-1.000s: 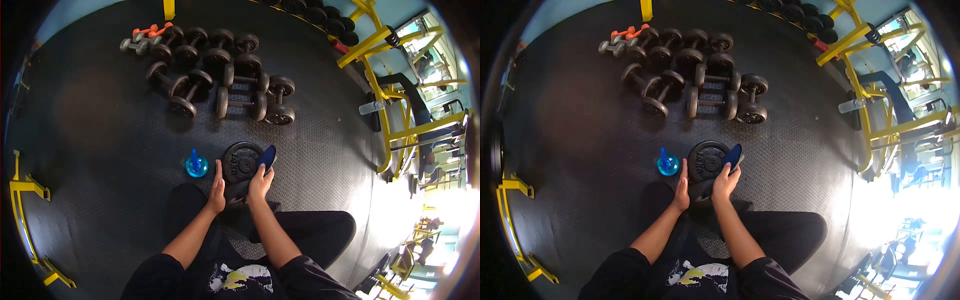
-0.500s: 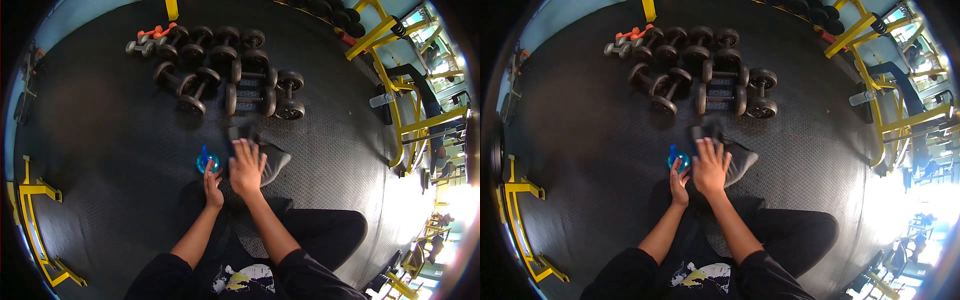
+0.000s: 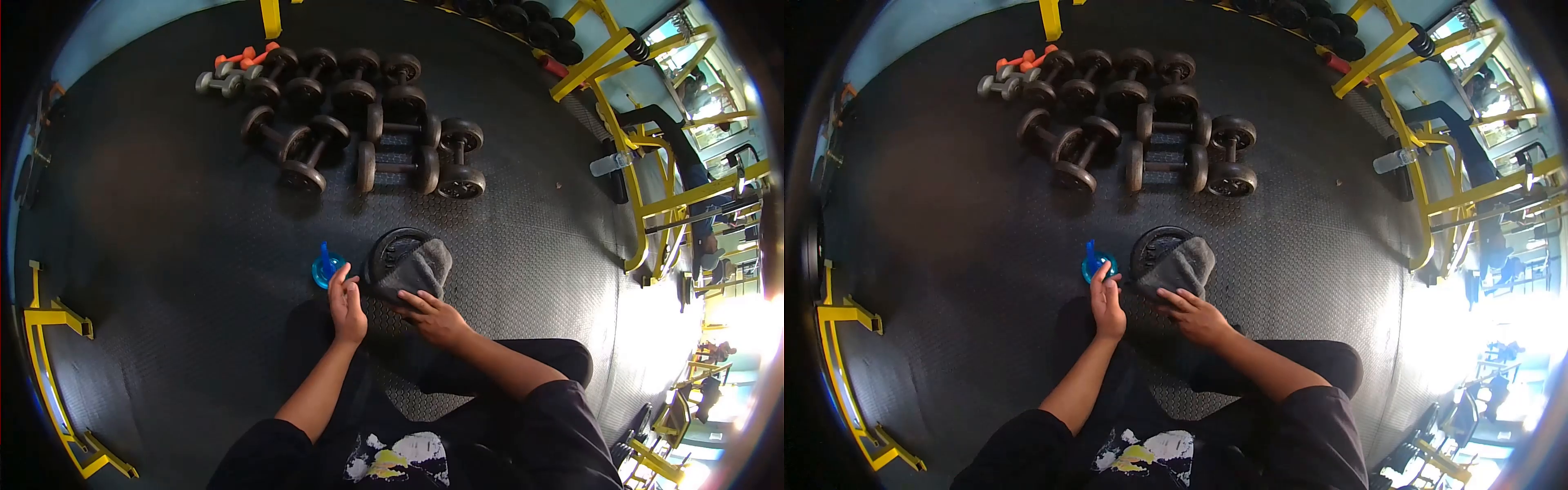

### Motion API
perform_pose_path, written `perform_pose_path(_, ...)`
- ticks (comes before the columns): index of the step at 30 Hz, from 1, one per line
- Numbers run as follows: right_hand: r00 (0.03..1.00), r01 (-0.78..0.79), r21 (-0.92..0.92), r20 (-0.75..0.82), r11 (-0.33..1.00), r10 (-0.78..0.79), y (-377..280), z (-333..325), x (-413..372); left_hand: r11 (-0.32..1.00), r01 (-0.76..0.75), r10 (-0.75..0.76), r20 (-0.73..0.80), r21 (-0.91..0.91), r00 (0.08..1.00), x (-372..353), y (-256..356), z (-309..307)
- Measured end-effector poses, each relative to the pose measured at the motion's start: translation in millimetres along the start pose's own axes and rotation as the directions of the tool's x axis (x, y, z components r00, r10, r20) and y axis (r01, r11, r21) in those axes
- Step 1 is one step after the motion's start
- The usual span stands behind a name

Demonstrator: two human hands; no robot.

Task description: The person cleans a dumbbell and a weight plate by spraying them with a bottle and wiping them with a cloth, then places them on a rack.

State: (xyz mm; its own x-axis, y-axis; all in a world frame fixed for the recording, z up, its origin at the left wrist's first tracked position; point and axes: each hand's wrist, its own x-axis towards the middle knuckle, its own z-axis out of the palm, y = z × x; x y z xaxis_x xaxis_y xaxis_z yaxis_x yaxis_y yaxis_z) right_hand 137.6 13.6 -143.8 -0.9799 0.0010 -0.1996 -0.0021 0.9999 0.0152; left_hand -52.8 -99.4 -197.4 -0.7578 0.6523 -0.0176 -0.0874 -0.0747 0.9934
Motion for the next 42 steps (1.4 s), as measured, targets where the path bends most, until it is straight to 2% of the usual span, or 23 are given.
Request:
perform_pose_path(3, 1.000, 0.019, -0.111, 0.027, 0.994, -0.016, 7.4, 4.2, -21.9, 0.995, -0.092, 0.091, 0.040, 0.032, 0.995, -1.8, -8.2, 5.2)
perform_pose_path(5, 0.988, -0.016, -0.058, 0.154, 0.998, 0.025, 8.1, -17.6, -30.1, 0.993, -0.106, 0.104, 0.040, 0.044, 0.994, 0.3, -2.4, 15.1)
perform_pose_path(6, 0.988, -0.024, -0.061, 0.154, 0.998, 0.033, 8.2, -28.6, -33.3, 0.992, -0.113, 0.110, 0.039, 0.065, 0.993, 0.6, 0.4, 19.4)
perform_pose_path(8, 0.946, -0.079, -0.082, 0.309, 0.993, 0.101, 9.4, -50.6, -38.0, 0.991, -0.093, 0.089, 0.042, 0.099, 0.995, 1.5, 1.7, 25.5)
perform_pose_path(9, 0.945, -0.088, -0.079, 0.309, 0.993, 0.108, 11.6, -57.8, -43.1, 0.988, -0.070, 0.066, 0.038, 0.136, 0.997, 1.7, 1.6, 28.2)
perform_pose_path(11, 0.936, -0.284, 0.150, 0.256, 0.947, 0.240, 19.5, -71.2, -56.0, 0.992, -0.042, 0.036, 0.053, 0.117, 0.998, 3.8, 0.3, 33.7)
perform_pose_path(12, 0.936, -0.288, 0.158, 0.254, 0.945, 0.243, 22.7, -83.4, -59.9, 0.995, -0.012, 0.006, 0.059, 0.099, 0.998, 5.4, -0.4, 35.0)
perform_pose_path(14, 0.907, -0.409, 0.336, 0.249, 0.848, 0.339, 28.1, -107.0, -66.8, 0.987, -0.044, 0.031, 0.082, 0.156, 0.996, 12.9, -4.9, 38.4)
perform_pose_path(18, 0.888, -0.453, 0.511, 0.188, 0.731, 0.419, 39.1, -114.4, -82.4, 0.981, -0.053, 0.030, 0.123, 0.184, 0.992, 26.2, -13.9, 37.4)
perform_pose_path(20, 0.843, -0.529, 0.642, 0.326, 0.555, 0.427, 45.9, -119.6, -80.2, 0.978, -0.042, 0.016, 0.127, 0.206, 0.992, 30.6, -15.5, 40.2)
perform_pose_path(21, 0.845, -0.522, 0.660, 0.316, 0.540, 0.430, 47.9, -120.4, -80.5, 0.959, -0.128, 0.086, 0.171, 0.251, 0.982, 33.3, -20.9, 41.0)
perform_pose_path(22, 0.895, -0.436, 0.643, 0.237, 0.630, 0.378, 50.3, -121.1, -82.5, 0.933, -0.215, 0.151, 0.226, 0.289, 0.962, 36.2, -22.6, 43.5)
perform_pose_path(23, 0.932, -0.352, 0.610, 0.161, 0.710, 0.324, 51.2, -122.3, -86.4, 0.926, -0.225, 0.149, 0.253, 0.303, 0.956, 38.9, -24.6, 47.6)
perform_pose_path(26, 0.945, -0.328, 0.601, 0.218, 0.729, 0.245, 46.0, -132.8, -98.5, 0.953, -0.178, 0.119, 0.240, 0.244, 0.963, 41.0, -15.9, 69.3)
perform_pose_path(28, 0.946, -0.323, 0.621, 0.194, 0.714, 0.259, 36.4, -145.7, -105.0, 0.967, -0.131, 0.083, 0.218, 0.217, 0.972, 32.3, -5.2, 76.7)
perform_pose_path(30, 0.979, -0.203, 0.601, 0.121, 0.773, 0.163, 33.7, -153.5, -111.9, 0.981, -0.103, 0.067, 0.209, 0.167, 0.976, 34.1, 4.0, 92.9)
perform_pose_path(31, 0.983, -0.148, 0.619, 0.004, 0.772, 0.185, 31.1, -153.2, -115.6, 0.987, -0.087, 0.058, 0.204, 0.138, 0.977, 34.3, 5.9, 101.2)
perform_pose_path(32, 0.980, -0.157, 0.622, 0.001, 0.767, 0.200, 29.3, -151.8, -117.9, 0.986, -0.090, 0.058, 0.220, 0.140, 0.974, 35.5, 6.3, 110.9)
perform_pose_path(35, 0.986, -0.153, 0.542, 0.034, 0.826, 0.160, 26.6, -155.6, -120.8, 0.909, -0.243, 0.138, 0.305, 0.338, 0.942, 39.4, 10.6, 149.2)
perform_pose_path(37, 0.969, -0.183, 0.563, 0.243, 0.806, 0.050, 27.5, -169.1, -117.4, 0.880, -0.328, 0.206, 0.348, 0.343, 0.915, 39.7, 5.1, 177.4)
perform_pose_path(39, 0.970, -0.175, 0.577, 0.238, 0.798, 0.041, 26.5, -171.2, -116.8, 0.842, -0.413, 0.283, 0.367, 0.347, 0.886, 38.1, -1.1, 208.8)
perform_pose_path(40, 0.972, -0.163, 0.597, 0.234, 0.786, 0.023, 25.9, -171.5, -117.2, 0.833, -0.433, 0.305, 0.367, 0.345, 0.879, 34.5, -2.1, 225.7)
perform_pose_path(42, 0.973, -0.170, 0.589, 0.230, 0.790, 0.039, 22.7, -170.6, -116.6, 0.885, -0.311, 0.205, 0.311, 0.346, 0.928, 24.1, -8.7, 259.6)
